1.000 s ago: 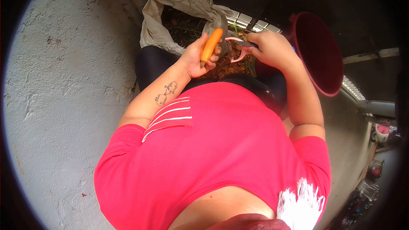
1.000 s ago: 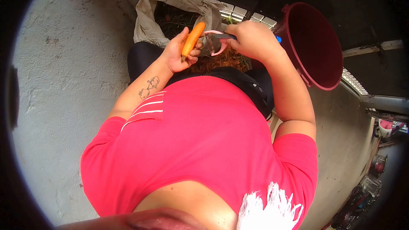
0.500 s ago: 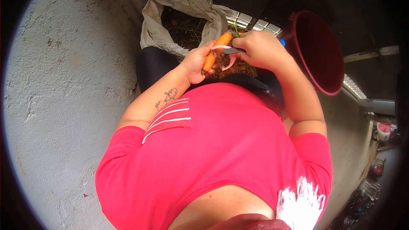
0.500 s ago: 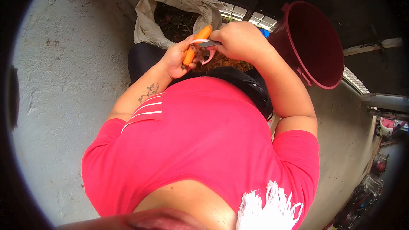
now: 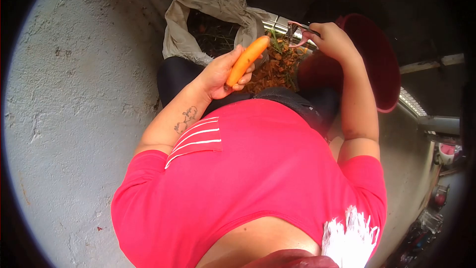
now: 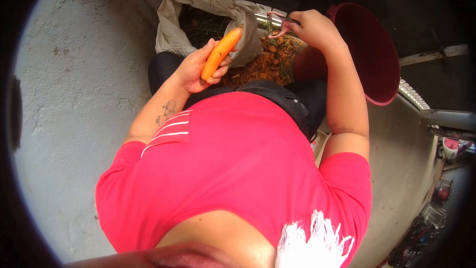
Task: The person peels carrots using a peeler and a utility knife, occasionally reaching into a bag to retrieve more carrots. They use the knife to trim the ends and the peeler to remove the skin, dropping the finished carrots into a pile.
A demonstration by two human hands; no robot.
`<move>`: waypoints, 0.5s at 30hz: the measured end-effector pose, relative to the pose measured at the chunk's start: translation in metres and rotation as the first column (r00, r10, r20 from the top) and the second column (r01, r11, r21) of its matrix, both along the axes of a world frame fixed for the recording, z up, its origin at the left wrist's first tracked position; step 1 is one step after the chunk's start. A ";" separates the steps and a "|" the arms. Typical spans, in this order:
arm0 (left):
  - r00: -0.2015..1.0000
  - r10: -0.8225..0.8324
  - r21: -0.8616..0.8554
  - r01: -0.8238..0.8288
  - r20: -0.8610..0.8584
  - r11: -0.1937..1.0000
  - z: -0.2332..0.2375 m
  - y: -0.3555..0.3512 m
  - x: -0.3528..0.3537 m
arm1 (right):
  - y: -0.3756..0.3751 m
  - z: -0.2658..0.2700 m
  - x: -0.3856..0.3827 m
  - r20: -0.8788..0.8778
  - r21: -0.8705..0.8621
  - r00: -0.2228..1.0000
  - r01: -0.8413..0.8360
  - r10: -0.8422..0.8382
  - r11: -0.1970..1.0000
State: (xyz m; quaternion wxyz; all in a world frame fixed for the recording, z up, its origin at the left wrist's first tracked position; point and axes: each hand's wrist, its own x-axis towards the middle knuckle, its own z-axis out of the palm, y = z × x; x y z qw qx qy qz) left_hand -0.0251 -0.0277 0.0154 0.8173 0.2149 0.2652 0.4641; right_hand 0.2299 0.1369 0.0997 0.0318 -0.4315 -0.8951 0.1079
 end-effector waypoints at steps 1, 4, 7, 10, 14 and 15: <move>0.999 0.018 -0.010 -0.018 0.030 1.000 -0.003 0.002 0.000 | -0.007 0.002 -0.002 -0.039 -0.014 0.998 -0.049 0.049 0.999; 0.984 0.177 -0.160 -0.180 -0.032 0.971 -0.007 0.009 0.013 | -0.038 0.006 -0.016 -0.111 0.022 0.967 -0.227 0.228 0.974; 0.988 0.142 -0.141 -0.134 0.052 0.981 -0.034 0.015 0.012 | -0.075 0.006 -0.040 -0.059 0.044 0.918 -0.391 0.393 0.919; 0.987 0.160 -0.179 -0.164 -0.035 0.970 -0.016 0.006 0.024 | -0.088 0.000 -0.053 0.026 0.044 0.897 -0.442 0.442 0.896; 0.991 0.119 -0.229 -0.130 -0.062 0.965 -0.026 0.004 0.022 | -0.077 0.001 -0.052 0.083 0.046 0.885 -0.463 0.458 0.885; 0.996 0.068 -0.215 -0.080 -0.063 0.973 -0.024 0.002 0.019 | -0.074 0.001 -0.050 0.071 0.061 0.881 -0.472 0.467 0.880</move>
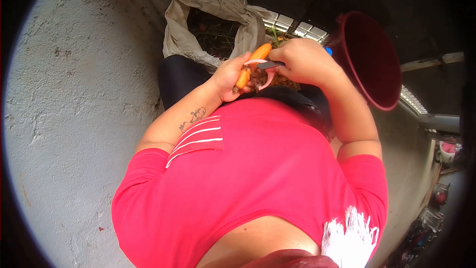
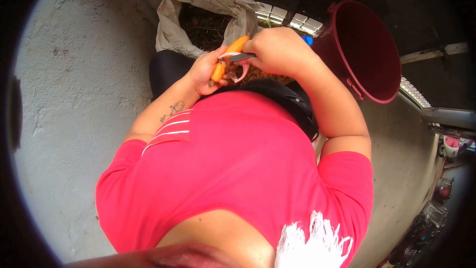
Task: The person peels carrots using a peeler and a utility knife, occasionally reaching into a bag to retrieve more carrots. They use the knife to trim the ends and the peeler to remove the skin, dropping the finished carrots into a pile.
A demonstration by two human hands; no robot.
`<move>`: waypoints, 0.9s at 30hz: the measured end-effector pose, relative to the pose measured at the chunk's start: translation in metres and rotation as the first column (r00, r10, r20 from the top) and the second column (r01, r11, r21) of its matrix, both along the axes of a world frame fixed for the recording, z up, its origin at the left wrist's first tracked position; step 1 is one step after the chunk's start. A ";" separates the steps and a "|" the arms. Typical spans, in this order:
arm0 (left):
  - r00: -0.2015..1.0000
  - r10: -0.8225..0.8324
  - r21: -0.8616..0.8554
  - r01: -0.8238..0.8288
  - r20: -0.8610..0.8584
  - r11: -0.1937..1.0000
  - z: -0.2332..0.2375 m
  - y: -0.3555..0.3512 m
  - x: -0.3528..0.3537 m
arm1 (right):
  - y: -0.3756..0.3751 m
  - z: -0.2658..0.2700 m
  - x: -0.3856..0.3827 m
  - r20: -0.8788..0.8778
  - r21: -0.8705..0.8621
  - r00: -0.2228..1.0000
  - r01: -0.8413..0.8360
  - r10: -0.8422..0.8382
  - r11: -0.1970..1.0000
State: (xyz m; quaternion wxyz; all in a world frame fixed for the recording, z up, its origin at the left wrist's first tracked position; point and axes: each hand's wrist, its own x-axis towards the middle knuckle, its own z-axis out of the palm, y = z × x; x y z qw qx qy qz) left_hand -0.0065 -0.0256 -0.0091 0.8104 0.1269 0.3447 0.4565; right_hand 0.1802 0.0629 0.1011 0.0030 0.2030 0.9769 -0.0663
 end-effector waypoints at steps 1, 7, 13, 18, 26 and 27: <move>1.000 -0.020 0.020 0.019 0.009 1.000 0.002 -0.002 -0.001 | 0.003 0.000 0.003 -0.017 0.008 1.000 -0.010 0.010 1.000; 0.994 -0.103 0.132 0.097 0.040 0.987 0.016 -0.007 -0.010 | 0.045 0.002 0.024 -0.045 0.002 0.995 0.086 -0.086 0.996; 0.992 -0.103 0.266 0.119 -0.073 0.957 0.028 -0.004 -0.020 | 0.080 -0.014 0.040 0.072 0.042 0.933 0.351 -0.353 0.935; 0.955 0.100 0.205 -0.042 -0.281 0.978 0.016 0.005 -0.015 | 0.045 0.006 0.036 -0.058 -0.139 0.949 0.300 -0.310 0.944; 0.998 0.062 0.022 -0.062 0.011 0.998 0.007 0.007 0.003 | -0.013 -0.008 -0.008 0.012 -0.087 0.999 0.044 -0.043 0.995; 0.993 0.106 0.000 -0.106 -0.045 0.994 0.013 0.004 0.005 | -0.010 -0.009 -0.008 0.019 -0.088 0.999 0.033 -0.031 0.996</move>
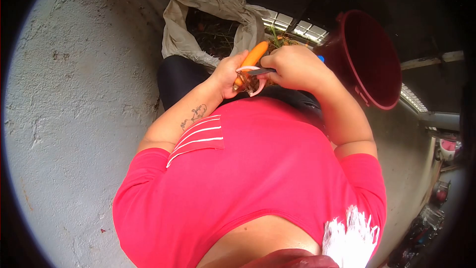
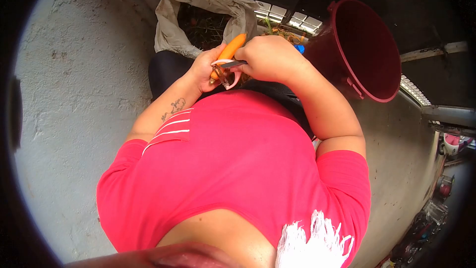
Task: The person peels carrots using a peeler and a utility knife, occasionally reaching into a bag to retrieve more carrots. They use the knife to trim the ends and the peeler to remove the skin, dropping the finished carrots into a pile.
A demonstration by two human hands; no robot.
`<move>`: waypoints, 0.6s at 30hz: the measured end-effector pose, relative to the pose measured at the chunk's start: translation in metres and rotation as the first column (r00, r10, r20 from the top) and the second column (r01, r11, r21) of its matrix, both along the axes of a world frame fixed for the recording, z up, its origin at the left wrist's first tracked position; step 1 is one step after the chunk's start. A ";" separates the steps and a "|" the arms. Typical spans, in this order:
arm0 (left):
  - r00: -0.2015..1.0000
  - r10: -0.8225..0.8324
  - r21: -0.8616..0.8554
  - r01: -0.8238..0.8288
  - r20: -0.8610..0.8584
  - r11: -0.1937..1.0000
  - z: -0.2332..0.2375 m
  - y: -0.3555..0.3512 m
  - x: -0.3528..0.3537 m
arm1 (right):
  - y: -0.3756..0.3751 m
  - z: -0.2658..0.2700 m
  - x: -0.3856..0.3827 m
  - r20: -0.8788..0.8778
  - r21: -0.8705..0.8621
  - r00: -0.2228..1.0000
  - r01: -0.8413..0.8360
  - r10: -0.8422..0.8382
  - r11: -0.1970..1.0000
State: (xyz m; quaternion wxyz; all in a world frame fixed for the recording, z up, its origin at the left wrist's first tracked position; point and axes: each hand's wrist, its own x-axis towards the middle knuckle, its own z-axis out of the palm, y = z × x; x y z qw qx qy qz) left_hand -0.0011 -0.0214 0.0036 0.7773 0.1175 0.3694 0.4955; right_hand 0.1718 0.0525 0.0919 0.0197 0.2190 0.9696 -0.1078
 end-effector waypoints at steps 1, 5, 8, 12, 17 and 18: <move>0.999 -0.001 -0.005 0.001 -0.040 1.000 0.002 -0.002 -0.001 | 0.003 -0.001 -0.001 0.007 -0.002 1.000 -0.013 0.013 1.000; 0.989 -0.057 0.088 0.069 -0.137 0.994 -0.003 -0.008 -0.010 | 0.020 0.003 0.009 -0.063 0.053 0.998 -0.018 0.021 0.998; 0.985 -0.074 0.171 0.100 -0.156 0.980 0.000 -0.010 -0.010 | 0.032 0.008 0.015 -0.106 0.057 0.994 -0.009 0.015 0.998; 0.979 -0.098 0.240 0.140 -0.177 0.961 0.008 -0.015 -0.010 | 0.051 0.013 0.026 -0.127 -0.026 0.988 0.080 -0.083 0.996; 0.976 -0.123 0.236 0.163 -0.178 0.958 0.001 -0.015 -0.012 | 0.082 -0.009 0.039 0.009 0.021 0.979 0.203 -0.203 0.979; 0.976 -0.129 0.236 0.168 -0.173 0.957 0.003 -0.016 -0.014 | 0.089 -0.016 0.047 0.021 0.015 0.969 0.247 -0.247 0.969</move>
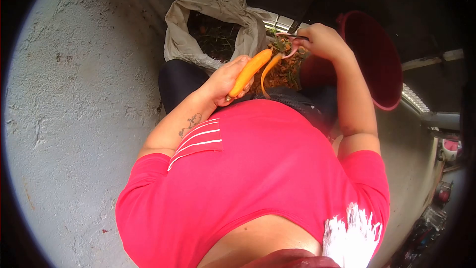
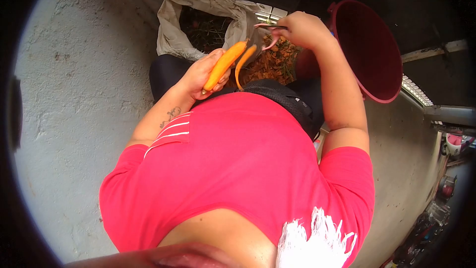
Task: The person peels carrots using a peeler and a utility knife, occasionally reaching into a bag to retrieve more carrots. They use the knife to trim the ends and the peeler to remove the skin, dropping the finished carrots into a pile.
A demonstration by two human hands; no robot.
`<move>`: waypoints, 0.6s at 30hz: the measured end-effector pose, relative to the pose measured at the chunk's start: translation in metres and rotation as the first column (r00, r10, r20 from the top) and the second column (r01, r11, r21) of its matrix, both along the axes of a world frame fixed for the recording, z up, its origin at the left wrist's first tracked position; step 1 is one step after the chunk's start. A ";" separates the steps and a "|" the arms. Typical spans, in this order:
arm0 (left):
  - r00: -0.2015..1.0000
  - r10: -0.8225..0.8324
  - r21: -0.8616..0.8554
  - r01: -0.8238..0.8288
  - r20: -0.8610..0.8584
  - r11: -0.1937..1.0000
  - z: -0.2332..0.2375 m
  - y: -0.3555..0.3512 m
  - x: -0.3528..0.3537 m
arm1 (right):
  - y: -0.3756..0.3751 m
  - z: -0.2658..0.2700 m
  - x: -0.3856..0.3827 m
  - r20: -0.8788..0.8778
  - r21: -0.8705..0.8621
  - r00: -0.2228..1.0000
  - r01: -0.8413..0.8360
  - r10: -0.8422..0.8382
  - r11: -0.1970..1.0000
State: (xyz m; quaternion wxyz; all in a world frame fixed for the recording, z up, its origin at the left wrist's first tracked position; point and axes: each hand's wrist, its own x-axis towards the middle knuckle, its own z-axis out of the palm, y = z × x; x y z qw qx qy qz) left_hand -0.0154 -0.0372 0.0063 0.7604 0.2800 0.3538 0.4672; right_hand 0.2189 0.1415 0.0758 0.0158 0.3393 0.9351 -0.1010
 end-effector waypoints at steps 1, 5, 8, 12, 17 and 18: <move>1.000 -0.027 0.009 0.027 0.006 1.000 0.002 0.000 -0.002 | 0.006 -0.006 0.010 0.011 -0.009 0.999 0.046 -0.045 0.999; 0.988 -0.072 -0.044 0.079 0.140 0.996 -0.001 0.007 -0.014 | -0.001 0.002 0.021 -0.062 -0.034 0.984 0.168 -0.170 0.985; 0.983 0.018 -0.140 0.008 0.185 0.990 -0.003 0.013 -0.011 | -0.032 0.029 0.007 -0.116 -0.078 0.989 0.083 -0.091 0.994; 0.965 0.033 -0.171 0.012 0.260 0.985 -0.022 0.019 -0.003 | -0.084 0.035 -0.025 -0.156 0.005 0.973 -0.172 0.171 0.985; 0.982 0.006 -0.169 0.027 0.191 0.985 -0.004 0.010 0.005 | -0.094 0.028 -0.043 -0.027 -0.015 0.974 -0.225 0.224 0.974; 0.979 0.027 -0.197 0.013 0.200 0.980 -0.001 0.009 0.005 | -0.088 0.026 -0.041 -0.016 0.011 0.975 -0.222 0.222 0.975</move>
